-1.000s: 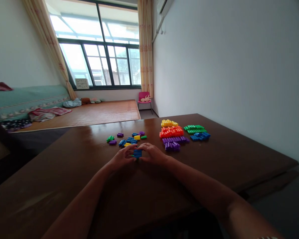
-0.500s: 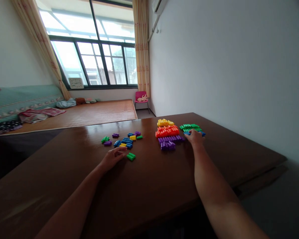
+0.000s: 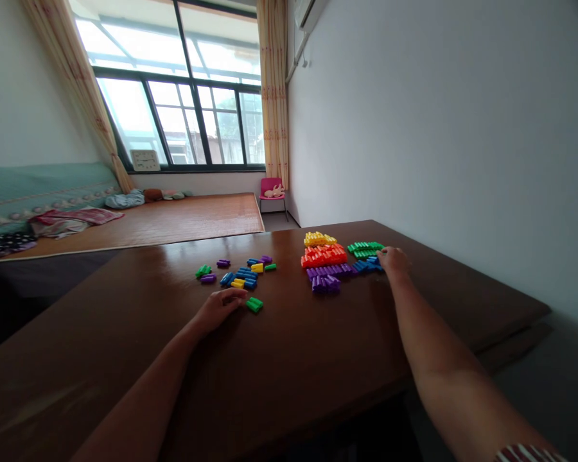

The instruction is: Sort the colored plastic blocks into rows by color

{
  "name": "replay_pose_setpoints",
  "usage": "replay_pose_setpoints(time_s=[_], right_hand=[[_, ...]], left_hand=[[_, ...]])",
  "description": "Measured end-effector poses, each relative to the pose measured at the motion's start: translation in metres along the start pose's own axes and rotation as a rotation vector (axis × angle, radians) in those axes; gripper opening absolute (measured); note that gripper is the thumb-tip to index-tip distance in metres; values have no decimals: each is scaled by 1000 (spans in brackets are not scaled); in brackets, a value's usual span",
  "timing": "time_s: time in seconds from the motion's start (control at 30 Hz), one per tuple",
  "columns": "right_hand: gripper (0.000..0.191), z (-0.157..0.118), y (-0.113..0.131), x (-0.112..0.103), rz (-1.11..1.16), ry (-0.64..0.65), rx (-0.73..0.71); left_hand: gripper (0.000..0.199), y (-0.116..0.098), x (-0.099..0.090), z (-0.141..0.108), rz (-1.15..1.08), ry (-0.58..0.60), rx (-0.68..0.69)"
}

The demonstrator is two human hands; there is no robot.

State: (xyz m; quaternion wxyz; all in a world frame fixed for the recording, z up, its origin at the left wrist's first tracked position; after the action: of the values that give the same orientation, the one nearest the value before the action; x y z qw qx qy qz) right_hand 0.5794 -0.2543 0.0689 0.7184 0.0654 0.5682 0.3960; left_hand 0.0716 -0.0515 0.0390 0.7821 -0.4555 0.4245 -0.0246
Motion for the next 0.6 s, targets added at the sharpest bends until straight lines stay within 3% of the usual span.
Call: replay_pose_setpoints(time_s=[0.23, 0.43, 0.6], right_hand=[[35, -5, -7, 16, -112, 39, -79], [27, 3, -19, 21, 36, 37, -28], [28, 14, -34, 5, 205, 1, -14]], left_hand=[[35, -1, -1, -3, 7, -5, 17], [38, -6, -3, -4, 34, 12, 0], [40, -10, -3, -4, 75, 12, -11]])
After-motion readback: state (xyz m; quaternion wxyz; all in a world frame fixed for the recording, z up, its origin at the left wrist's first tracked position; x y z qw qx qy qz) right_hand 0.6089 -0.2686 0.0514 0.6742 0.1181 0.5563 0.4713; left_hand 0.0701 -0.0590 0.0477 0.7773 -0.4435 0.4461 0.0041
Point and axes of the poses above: each hand's wrist, its own z-axis towards the middle knuckle, its own x-axis out of the palm, y = z × x, the point moved 4 cm from there along z, towards the middle knuckle, and after that the axes turned 11 degrees about z, right-handed, at the moved point
